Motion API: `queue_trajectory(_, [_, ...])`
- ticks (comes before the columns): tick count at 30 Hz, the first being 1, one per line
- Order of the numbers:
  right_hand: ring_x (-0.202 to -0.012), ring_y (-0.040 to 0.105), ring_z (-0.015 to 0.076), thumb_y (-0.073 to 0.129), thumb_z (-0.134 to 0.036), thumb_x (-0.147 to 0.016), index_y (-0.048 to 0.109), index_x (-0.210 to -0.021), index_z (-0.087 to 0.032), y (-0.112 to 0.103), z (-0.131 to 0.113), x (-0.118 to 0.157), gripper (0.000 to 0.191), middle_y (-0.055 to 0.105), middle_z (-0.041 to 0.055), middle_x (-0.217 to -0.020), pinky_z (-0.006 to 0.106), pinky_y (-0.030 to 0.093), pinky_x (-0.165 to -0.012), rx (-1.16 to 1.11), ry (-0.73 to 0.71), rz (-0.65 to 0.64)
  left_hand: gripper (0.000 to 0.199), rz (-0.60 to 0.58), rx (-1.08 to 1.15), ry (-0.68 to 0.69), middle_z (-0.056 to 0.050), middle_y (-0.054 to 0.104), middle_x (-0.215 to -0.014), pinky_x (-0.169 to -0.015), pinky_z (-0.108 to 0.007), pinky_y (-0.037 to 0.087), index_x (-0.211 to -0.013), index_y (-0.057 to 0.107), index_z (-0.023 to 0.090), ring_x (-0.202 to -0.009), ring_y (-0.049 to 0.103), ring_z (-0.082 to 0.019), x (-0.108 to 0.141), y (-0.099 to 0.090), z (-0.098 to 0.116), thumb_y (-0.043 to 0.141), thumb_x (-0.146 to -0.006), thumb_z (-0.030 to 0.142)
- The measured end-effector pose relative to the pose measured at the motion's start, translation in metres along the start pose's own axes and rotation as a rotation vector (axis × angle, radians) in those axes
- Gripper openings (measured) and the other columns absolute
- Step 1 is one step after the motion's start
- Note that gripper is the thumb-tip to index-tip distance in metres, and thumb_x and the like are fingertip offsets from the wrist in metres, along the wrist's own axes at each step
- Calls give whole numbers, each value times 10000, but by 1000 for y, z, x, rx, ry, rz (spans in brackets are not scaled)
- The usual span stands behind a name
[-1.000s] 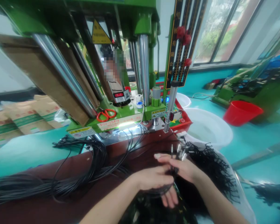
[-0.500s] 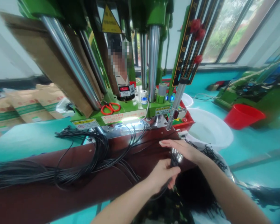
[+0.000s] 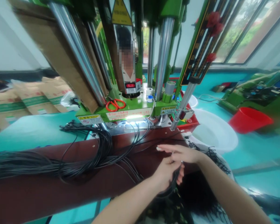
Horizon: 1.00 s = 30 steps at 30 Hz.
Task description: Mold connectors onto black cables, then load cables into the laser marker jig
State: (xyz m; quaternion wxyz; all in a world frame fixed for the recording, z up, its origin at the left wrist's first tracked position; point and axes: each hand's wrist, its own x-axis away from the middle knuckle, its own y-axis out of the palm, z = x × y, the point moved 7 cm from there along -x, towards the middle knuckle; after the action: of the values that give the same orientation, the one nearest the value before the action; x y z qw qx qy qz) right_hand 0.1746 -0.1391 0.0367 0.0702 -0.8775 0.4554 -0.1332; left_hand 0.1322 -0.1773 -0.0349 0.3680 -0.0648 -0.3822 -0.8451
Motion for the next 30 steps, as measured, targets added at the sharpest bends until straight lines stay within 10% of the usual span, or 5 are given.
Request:
queue_trajectory(9, [-898, 611, 229, 617, -342, -756, 469, -1274, -255, 3, -6, -42, 546, 505, 63, -1261, 380, 469, -839, 272, -9, -30, 418, 67, -12, 125, 8, 502, -472, -313, -195, 300, -684, 554, 103, -320, 433, -81, 0, -26, 23, 610, -655, 516])
queue_trajectory(15, [-1053, 513, 232, 366, -201, -886, 593, -1096, -206, -62, 14, -88, 309, 592, 70, -1108, 405, 349, -954, 707, 46, 508, 451, 287, 126, 324, 95, 383, -415, -296, -171, 199, -730, 466, 157, -275, 293, -31, -5, -58, 50, 618, -639, 572])
queue_trajectory(20, [-1086, 435, 307, 405, -15, -741, 575, -946, -105, -65, 41, -116, 282, 544, 187, -1065, 434, 304, -925, 877, 146, 454, 460, 351, 103, 337, 103, 374, -430, -302, -169, 198, -732, 433, 169, -289, 308, -32, -9, -72, 48, 629, -627, 572])
queue_trajectory(30, [-687, 553, 172, 482, -124, -649, 513, -679, -180, -57, 27, -45, 71, 606, 34, -728, 233, 402, -584, 586, 302, 309, 459, 314, -22, 283, 122, 301, -422, -313, -148, 133, -752, 400, 190, -303, 230, -15, -2, -66, 44, 602, -639, 587])
